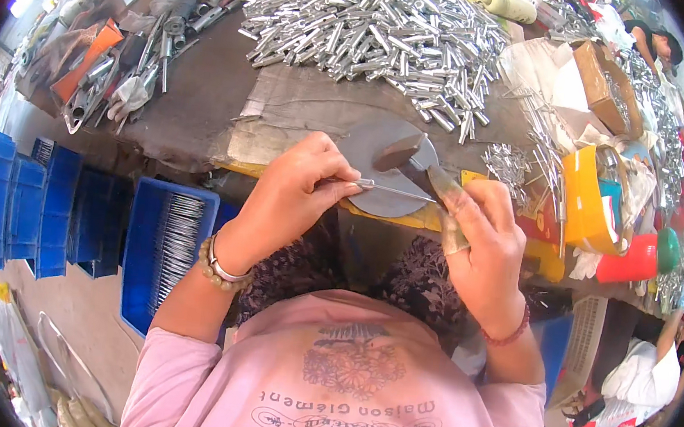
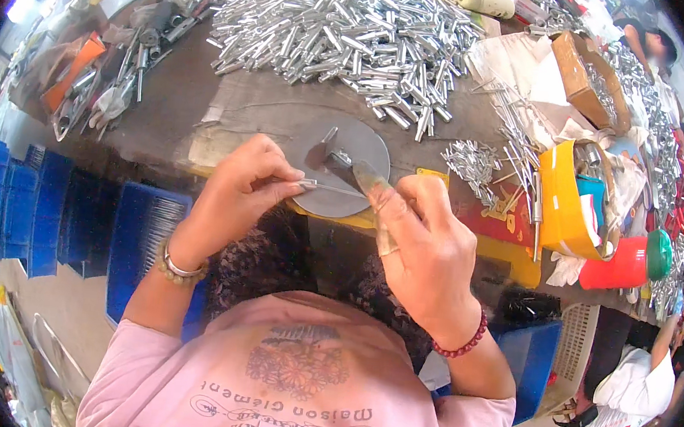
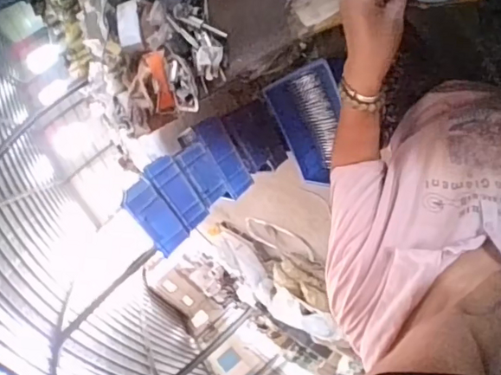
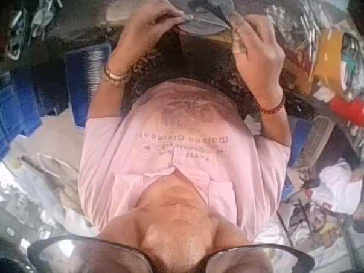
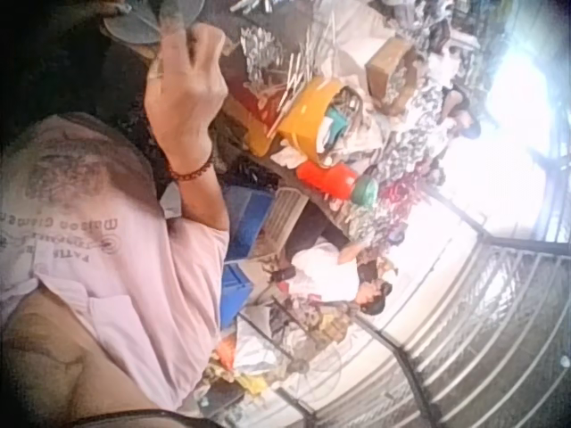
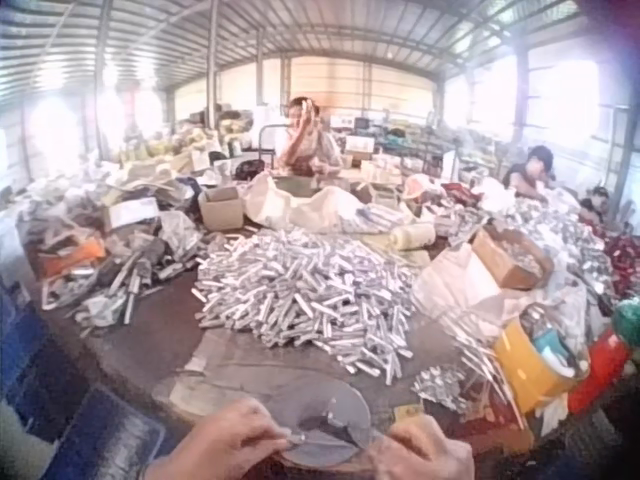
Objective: The person assembles metal components by inserting metal pins into metal pieces, hammering them together on a metal plate using a hammer, and placing the completed parts into a blue bin.
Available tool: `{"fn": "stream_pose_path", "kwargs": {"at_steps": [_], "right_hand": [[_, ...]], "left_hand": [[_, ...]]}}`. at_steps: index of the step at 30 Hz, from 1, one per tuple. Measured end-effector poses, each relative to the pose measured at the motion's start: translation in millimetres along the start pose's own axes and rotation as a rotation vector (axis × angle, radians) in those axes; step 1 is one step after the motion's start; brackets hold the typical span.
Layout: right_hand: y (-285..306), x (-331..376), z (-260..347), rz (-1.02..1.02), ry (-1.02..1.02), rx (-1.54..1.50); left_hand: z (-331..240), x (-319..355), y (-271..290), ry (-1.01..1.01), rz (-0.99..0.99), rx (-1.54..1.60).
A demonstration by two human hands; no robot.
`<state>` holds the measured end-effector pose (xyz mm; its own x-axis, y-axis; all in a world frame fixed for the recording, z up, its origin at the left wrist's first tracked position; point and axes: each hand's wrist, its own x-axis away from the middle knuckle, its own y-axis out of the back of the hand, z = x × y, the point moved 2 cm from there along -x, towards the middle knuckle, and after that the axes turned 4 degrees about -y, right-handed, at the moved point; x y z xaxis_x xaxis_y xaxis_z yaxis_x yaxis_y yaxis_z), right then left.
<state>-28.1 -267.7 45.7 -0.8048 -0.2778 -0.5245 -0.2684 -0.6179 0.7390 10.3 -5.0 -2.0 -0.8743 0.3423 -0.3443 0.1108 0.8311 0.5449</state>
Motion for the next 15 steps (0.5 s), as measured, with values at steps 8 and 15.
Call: {"fn": "stream_pose_path", "kwargs": {"at_steps": [8,15], "right_hand": [[3.0,7.5,10.3,-0.053,0.029,0.044],[-4.7,15.0,6.8,0.09,0.018,0.06]], "left_hand": [[5.4,0.5,-2.5,-0.025,-0.031,0.029],[2.7,0.8,-0.9,-0.021,-0.041,0.011]]}}
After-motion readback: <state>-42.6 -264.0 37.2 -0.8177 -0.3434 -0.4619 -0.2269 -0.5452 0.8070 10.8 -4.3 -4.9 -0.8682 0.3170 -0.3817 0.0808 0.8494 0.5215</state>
